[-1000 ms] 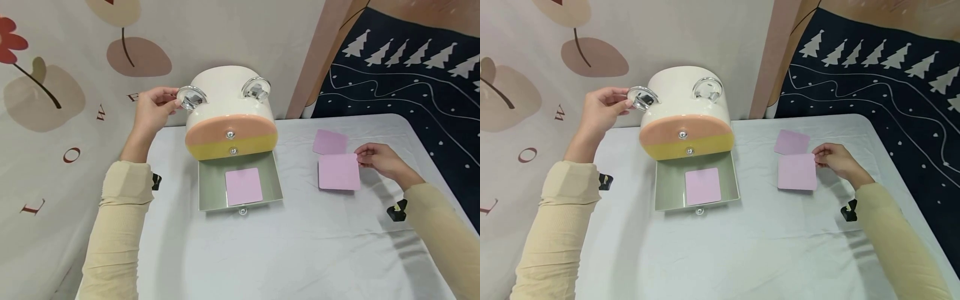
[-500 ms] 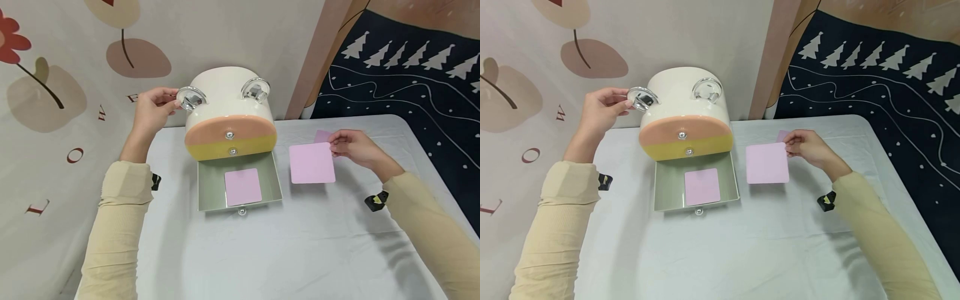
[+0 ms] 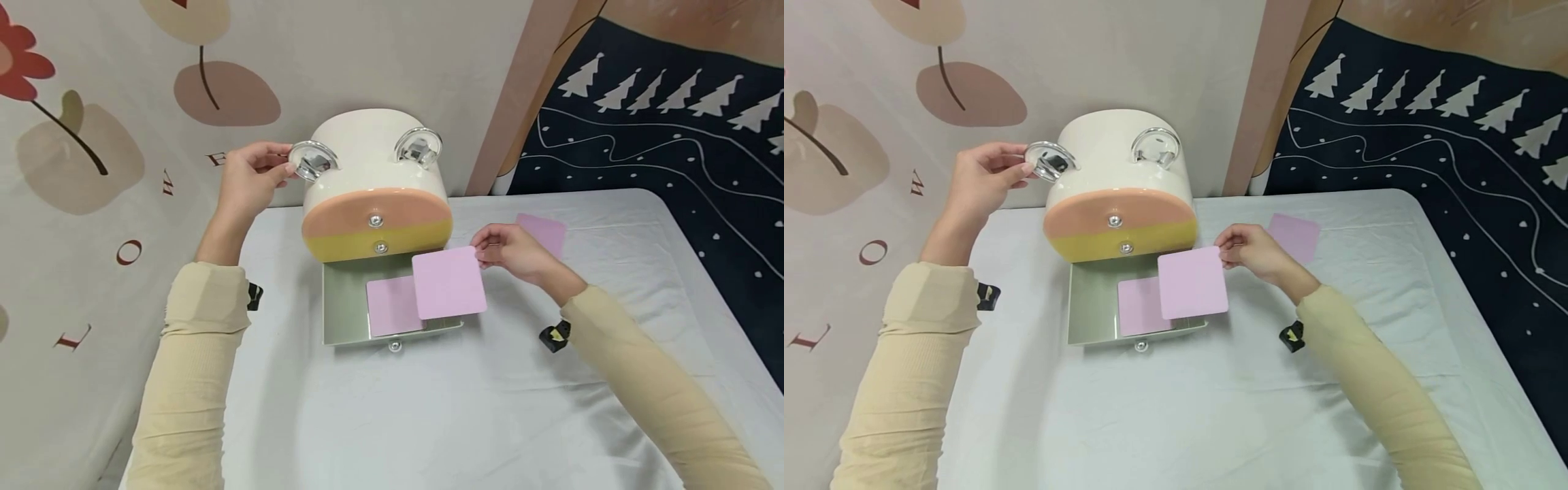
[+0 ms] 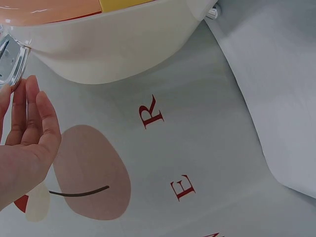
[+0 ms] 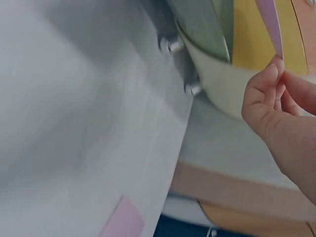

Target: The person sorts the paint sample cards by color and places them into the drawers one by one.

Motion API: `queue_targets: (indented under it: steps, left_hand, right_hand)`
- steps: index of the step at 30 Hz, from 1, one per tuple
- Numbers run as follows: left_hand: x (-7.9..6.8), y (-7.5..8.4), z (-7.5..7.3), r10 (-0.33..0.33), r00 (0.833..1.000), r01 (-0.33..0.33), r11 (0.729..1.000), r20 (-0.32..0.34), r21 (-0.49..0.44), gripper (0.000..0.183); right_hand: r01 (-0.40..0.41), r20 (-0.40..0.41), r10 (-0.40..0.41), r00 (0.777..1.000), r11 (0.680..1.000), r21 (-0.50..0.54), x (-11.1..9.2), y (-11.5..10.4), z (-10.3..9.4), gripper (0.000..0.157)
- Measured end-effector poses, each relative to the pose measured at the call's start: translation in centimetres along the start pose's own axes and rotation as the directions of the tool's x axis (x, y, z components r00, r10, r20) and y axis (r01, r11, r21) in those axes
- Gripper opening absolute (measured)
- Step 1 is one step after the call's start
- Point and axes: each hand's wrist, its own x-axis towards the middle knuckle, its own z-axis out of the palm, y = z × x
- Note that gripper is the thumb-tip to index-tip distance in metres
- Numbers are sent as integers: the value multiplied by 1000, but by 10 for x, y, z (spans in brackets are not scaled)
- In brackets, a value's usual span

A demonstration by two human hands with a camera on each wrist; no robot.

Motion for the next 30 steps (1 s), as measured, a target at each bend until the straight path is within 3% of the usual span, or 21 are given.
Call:
queue_targets:
  steps: [12, 16, 21, 30]
  left_hand:
    - [1, -1, 1, 5, 1000, -5, 1000, -3, 23, 26]
    - [1, -1, 1, 2, 1000, -2, 1000, -2, 13, 26]
    - [2, -1, 2, -1, 1000, 1, 1000, 7, -7, 26]
    - [2, -3, 2, -9, 1000, 9, 1000, 10, -21, 26]
  right_hand:
    - [14, 21, -14, 1000, 1000, 7, 20, 1, 58, 16]
    - [35, 77, -34, 996, 999, -4, 23, 2, 68, 18]
    - [49, 139, -45, 989, 998, -26, 22, 3, 67, 21]
    - [52, 91, -41, 995, 992, -116, 21, 7, 41, 20]
